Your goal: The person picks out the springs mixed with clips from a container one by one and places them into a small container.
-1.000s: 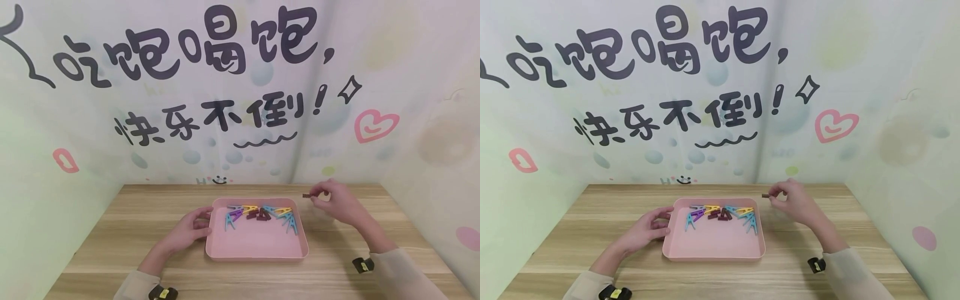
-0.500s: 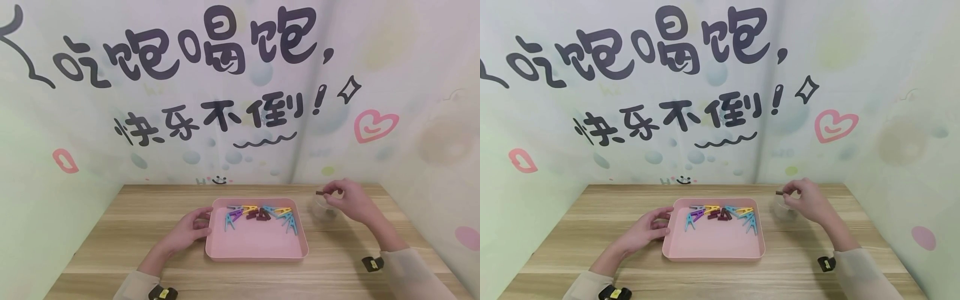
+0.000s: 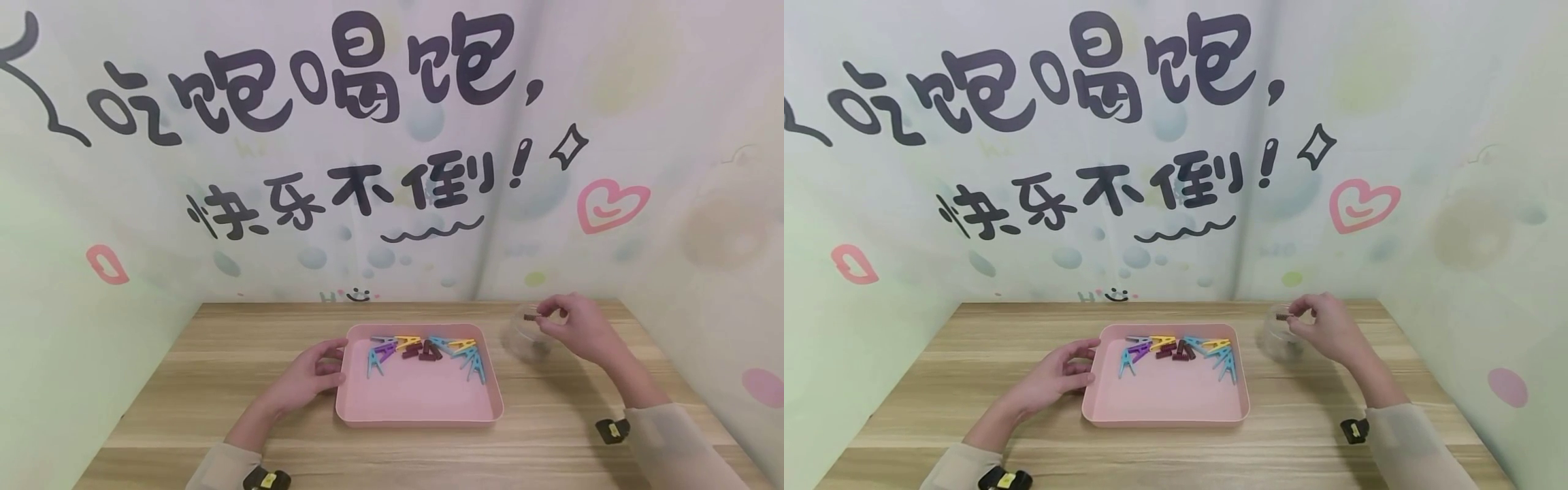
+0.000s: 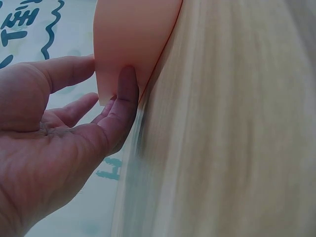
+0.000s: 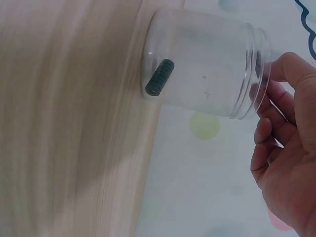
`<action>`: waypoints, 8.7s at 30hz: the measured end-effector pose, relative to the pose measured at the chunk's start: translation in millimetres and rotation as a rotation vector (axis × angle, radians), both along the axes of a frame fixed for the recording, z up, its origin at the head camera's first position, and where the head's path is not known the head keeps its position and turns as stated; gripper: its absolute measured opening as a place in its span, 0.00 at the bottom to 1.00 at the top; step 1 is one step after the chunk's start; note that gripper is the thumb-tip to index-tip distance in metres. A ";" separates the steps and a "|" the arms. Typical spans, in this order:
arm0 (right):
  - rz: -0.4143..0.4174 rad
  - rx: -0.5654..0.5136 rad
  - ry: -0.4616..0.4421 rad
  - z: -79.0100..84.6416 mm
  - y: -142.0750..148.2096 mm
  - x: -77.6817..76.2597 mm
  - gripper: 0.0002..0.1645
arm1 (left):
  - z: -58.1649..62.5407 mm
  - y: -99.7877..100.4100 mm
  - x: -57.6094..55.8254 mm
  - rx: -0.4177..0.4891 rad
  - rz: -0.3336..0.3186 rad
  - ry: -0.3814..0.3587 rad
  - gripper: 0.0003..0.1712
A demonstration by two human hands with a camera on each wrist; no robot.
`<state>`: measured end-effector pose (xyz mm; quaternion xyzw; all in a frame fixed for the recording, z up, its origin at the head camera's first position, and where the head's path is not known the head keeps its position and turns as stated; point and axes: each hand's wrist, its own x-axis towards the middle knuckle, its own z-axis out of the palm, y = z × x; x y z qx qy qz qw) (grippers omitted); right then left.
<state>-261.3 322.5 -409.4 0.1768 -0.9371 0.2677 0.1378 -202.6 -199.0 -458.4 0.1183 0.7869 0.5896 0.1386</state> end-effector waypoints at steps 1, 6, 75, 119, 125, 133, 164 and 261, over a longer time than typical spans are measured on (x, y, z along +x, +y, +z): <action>-0.001 -0.006 0.009 -1.4 0.5 -0.4 0.12 | 0.1 0.2 0.3 0.001 0.001 -0.001 0.38; -0.006 -0.026 0.045 -8.0 2.4 -2.0 0.35 | 1.1 0.8 1.7 0.008 0.006 -0.003 0.38; 0.477 0.161 -0.144 -10.2 -134.8 -19.2 0.23 | -0.6 -0.6 0.6 0.028 -0.003 0.007 0.39; 0.509 0.336 -0.245 -27.5 -160.2 -25.4 0.14 | 0.8 -0.1 0.8 0.017 0.003 -0.002 0.39; 0.522 0.344 -0.228 -30.5 -157.3 -27.1 0.13 | 0.8 0.6 0.5 0.031 -0.002 -0.004 0.39; 0.538 0.227 -0.281 -28.6 -150.6 -24.9 0.15 | 0.2 -0.2 0.5 0.020 0.001 0.010 0.39; 0.501 0.024 -0.251 -3.8 -116.3 1.6 0.16 | -0.4 -1.0 0.5 0.020 0.001 0.010 0.39; 0.228 -0.086 0.039 5.2 -37.5 -1.7 0.39 | -3.4 -1.7 -1.0 0.053 -0.016 -0.002 0.39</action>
